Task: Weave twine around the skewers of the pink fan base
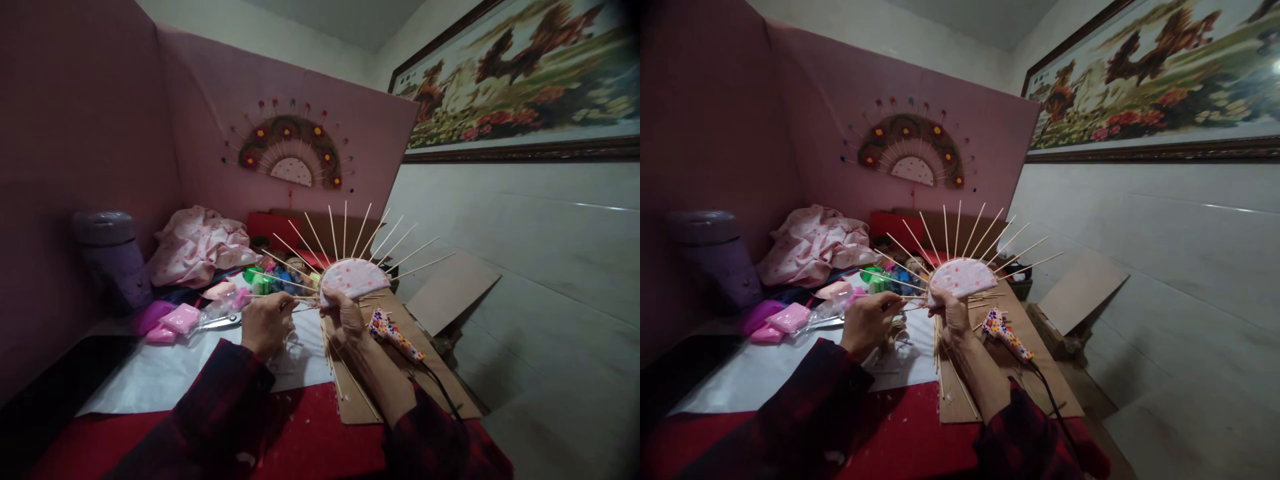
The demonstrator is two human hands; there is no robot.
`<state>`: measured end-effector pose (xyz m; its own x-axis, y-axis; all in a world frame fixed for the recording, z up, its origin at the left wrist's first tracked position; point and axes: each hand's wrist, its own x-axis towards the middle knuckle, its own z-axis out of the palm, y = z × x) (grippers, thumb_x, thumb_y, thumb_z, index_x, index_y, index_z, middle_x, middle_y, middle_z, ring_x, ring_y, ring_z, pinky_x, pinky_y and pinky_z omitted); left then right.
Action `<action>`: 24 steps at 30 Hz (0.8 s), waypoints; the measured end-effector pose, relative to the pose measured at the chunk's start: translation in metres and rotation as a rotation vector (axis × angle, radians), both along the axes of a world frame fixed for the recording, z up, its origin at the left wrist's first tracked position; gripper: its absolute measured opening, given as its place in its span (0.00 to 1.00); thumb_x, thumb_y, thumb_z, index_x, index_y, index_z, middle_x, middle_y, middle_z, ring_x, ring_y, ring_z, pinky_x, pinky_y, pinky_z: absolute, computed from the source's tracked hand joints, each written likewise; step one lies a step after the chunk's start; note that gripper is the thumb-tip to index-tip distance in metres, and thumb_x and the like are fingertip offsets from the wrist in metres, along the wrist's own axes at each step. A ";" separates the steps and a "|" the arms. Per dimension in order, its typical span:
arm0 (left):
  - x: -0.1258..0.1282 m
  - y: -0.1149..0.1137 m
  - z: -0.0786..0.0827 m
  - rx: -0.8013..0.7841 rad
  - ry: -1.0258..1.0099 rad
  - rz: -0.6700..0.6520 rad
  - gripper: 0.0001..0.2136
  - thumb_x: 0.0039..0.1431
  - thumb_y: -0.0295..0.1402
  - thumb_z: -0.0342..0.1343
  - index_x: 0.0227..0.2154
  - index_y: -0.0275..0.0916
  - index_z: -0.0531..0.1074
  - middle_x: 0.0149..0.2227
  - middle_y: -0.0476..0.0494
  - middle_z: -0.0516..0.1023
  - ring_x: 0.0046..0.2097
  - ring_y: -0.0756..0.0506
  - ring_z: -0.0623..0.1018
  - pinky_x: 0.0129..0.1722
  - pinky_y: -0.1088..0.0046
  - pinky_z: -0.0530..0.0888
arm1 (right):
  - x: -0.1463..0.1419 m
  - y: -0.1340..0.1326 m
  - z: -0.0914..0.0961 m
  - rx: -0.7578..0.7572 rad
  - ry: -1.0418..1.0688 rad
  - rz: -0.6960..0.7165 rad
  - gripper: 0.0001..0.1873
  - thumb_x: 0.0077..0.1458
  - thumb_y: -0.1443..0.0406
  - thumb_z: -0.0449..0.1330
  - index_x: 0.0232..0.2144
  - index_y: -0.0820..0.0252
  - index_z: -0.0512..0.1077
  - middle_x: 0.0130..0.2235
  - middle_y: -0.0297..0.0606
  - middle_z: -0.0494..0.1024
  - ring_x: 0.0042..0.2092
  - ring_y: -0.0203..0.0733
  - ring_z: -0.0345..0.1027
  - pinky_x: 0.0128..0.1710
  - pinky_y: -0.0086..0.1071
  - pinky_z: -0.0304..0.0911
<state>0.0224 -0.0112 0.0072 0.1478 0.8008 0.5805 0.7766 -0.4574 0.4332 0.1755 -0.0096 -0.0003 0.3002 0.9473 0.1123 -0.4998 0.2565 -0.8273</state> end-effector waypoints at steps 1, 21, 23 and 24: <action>-0.003 0.001 0.003 -0.021 0.009 0.007 0.10 0.52 0.40 0.52 0.28 0.44 0.76 0.27 0.47 0.78 0.31 0.46 0.75 0.27 0.74 0.61 | 0.002 0.001 0.001 -0.005 0.011 0.002 0.07 0.35 0.68 0.63 0.19 0.65 0.67 0.16 0.29 0.68 0.17 0.30 0.61 0.12 0.22 0.55; -0.021 0.023 0.004 -0.221 -0.272 -0.038 0.13 0.47 0.45 0.53 0.23 0.43 0.76 0.24 0.46 0.78 0.28 0.46 0.74 0.24 0.75 0.61 | 0.025 -0.002 0.015 -0.136 0.172 0.198 0.09 0.45 0.63 0.59 0.27 0.64 0.67 0.20 0.32 0.71 0.20 0.31 0.63 0.15 0.22 0.55; -0.021 0.024 0.003 -0.234 -0.291 -0.012 0.13 0.47 0.45 0.53 0.23 0.43 0.76 0.24 0.46 0.78 0.28 0.46 0.74 0.24 0.75 0.61 | 0.015 -0.007 0.014 -0.083 0.067 0.164 0.11 0.51 0.61 0.57 0.30 0.66 0.67 0.23 0.32 0.71 0.22 0.30 0.63 0.18 0.23 0.58; -0.022 0.026 0.002 -0.235 -0.301 -0.005 0.13 0.47 0.45 0.52 0.23 0.42 0.76 0.23 0.46 0.78 0.27 0.46 0.74 0.23 0.75 0.62 | 0.011 -0.010 0.013 -0.070 0.036 0.152 0.12 0.54 0.60 0.55 0.31 0.67 0.67 0.24 0.32 0.71 0.23 0.29 0.63 0.20 0.23 0.60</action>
<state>0.0004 0.0143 0.0095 0.0028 0.9169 0.3991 0.5970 -0.3217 0.7350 0.1860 -0.0194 0.0124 0.1552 0.9872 0.0360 -0.5580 0.1177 -0.8214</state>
